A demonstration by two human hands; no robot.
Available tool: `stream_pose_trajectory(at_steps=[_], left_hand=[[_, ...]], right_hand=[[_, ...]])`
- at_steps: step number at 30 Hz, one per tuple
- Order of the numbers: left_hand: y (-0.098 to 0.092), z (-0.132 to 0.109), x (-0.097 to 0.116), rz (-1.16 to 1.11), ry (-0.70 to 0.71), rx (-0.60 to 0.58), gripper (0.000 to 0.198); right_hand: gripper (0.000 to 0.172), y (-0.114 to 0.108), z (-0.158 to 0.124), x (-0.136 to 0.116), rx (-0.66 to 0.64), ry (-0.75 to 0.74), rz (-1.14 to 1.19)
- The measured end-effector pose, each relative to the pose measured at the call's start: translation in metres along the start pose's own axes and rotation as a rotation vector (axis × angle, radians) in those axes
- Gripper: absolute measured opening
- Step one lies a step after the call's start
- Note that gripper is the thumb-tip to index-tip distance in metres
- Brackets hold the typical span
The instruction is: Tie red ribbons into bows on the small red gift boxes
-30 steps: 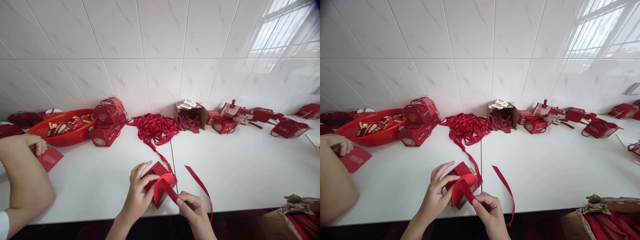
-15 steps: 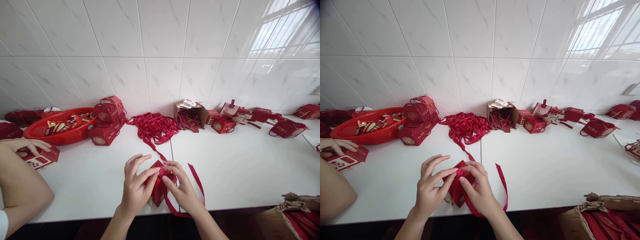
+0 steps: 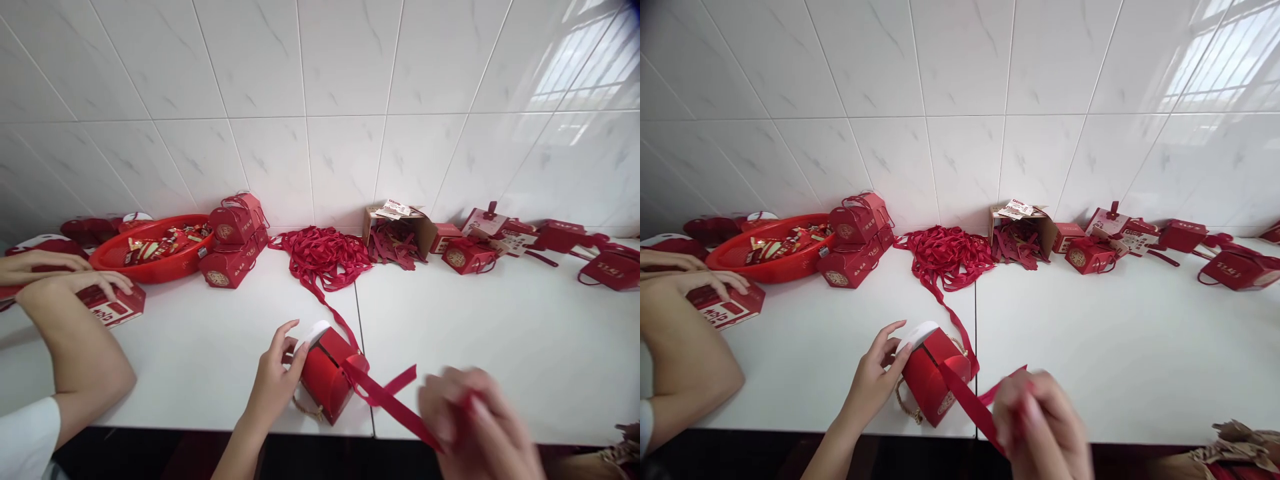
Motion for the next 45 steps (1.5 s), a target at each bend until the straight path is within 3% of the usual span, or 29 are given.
stream_pose_trajectory(at_steps=[2,4,6,9,14,21,27,37,41,45], left_hand=[[0.002,-0.001,-0.003,-0.077,-0.021,0.019,0.042],[0.006,-0.002,-0.006,-0.16,-0.038,0.018,0.043],[0.011,-0.003,-0.008,-0.222,-0.042,0.004,0.044],[0.015,-0.004,-0.007,-0.237,-0.024,-0.009,0.043],[0.016,-0.008,-0.004,-0.216,-0.001,0.003,0.04],[0.011,-0.018,0.005,-0.211,0.015,0.078,0.042],[0.019,-0.008,0.007,-0.287,-0.021,-0.108,0.043],[0.028,0.004,0.027,-0.226,0.061,-0.227,0.039],[0.029,0.006,0.026,-0.135,0.061,-0.194,0.036],[0.004,0.012,0.006,0.099,0.034,-0.086,0.035]], right_hand=[[0.032,0.022,0.019,0.037,-0.034,0.18,-0.047],[0.036,0.051,0.037,0.069,-0.151,0.283,-0.109],[0.038,0.07,0.05,0.09,-0.248,0.318,-0.232],[0.035,0.078,0.058,0.104,-0.322,0.317,-0.45],[0.03,0.074,0.059,0.104,-0.342,0.303,-0.697],[0.03,0.081,0.057,0.103,-0.419,0.313,-0.739],[0.026,0.09,0.053,0.098,-0.508,0.282,-0.753],[0.025,0.095,0.049,0.091,-0.555,0.238,-0.698],[0.024,0.092,0.051,0.09,-0.496,0.204,-0.665],[0.013,0.065,0.055,0.069,-0.246,0.014,-0.526]])
Point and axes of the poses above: each hand's wrist, its own z-axis towards the middle knuckle, its own y-axis out of the palm, x = y × z, the point moved 10 cm from there along z, towards the middle knuckle, and after that the axes turned 5 degrees about -x, right-handed, at the moved point
